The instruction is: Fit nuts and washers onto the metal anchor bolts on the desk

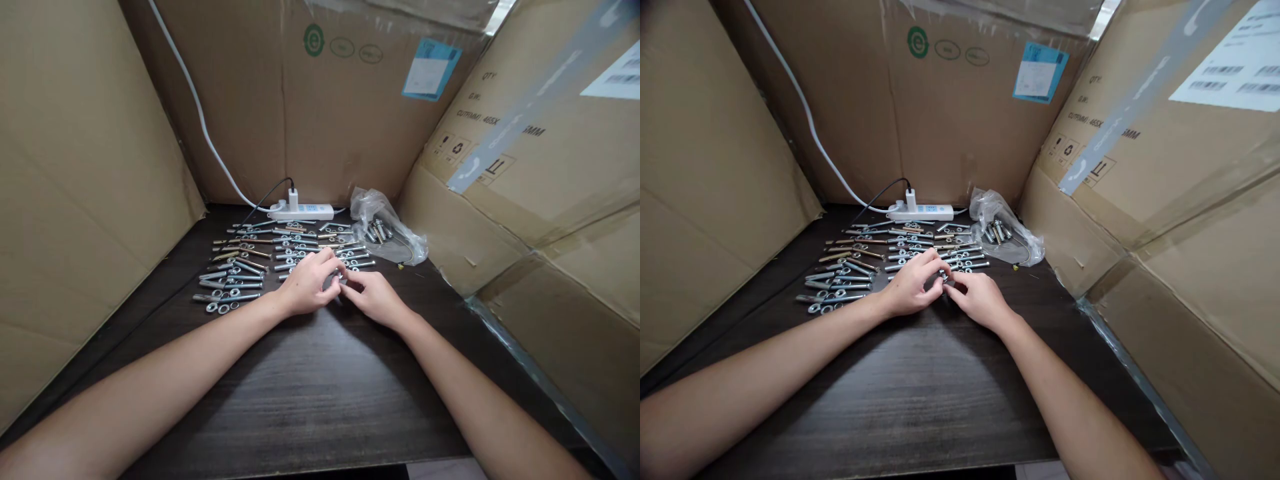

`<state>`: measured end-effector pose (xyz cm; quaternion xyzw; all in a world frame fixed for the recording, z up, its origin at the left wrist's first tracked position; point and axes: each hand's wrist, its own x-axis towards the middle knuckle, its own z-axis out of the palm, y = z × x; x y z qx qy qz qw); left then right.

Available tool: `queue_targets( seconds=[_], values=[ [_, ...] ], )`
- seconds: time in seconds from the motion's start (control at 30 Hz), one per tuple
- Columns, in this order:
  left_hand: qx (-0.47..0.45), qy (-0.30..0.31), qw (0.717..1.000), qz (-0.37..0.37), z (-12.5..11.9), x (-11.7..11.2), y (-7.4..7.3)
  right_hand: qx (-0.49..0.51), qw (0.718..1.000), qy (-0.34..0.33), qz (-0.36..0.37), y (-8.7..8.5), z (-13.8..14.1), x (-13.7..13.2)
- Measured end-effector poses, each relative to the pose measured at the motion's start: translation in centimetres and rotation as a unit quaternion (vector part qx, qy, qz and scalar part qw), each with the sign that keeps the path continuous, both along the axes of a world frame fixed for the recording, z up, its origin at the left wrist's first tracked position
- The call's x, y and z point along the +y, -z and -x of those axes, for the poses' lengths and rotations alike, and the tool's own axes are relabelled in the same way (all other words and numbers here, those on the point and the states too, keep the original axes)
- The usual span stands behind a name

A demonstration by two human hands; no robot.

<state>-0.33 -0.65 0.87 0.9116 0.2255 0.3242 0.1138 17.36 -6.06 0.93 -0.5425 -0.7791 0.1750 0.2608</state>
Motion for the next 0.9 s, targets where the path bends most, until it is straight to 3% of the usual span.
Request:
queue_targets(
  seconds=[0.27,0.53,0.9],
  values=[
    [-0.004,0.016,1.000,0.025,0.22,0.02,0.01,0.001,1.000,-0.003,0.000,0.17,-0.13,0.04],
    [0.010,-0.037,0.999,0.015,0.11,-0.10,-0.24,-0.014,1.000,0.004,-0.008,-0.10,0.05,-0.03],
    [0.032,-0.011,0.999,-0.003,0.09,0.02,-0.14,-0.004,1.000,-0.003,0.011,0.16,0.01,0.00]
  ],
)
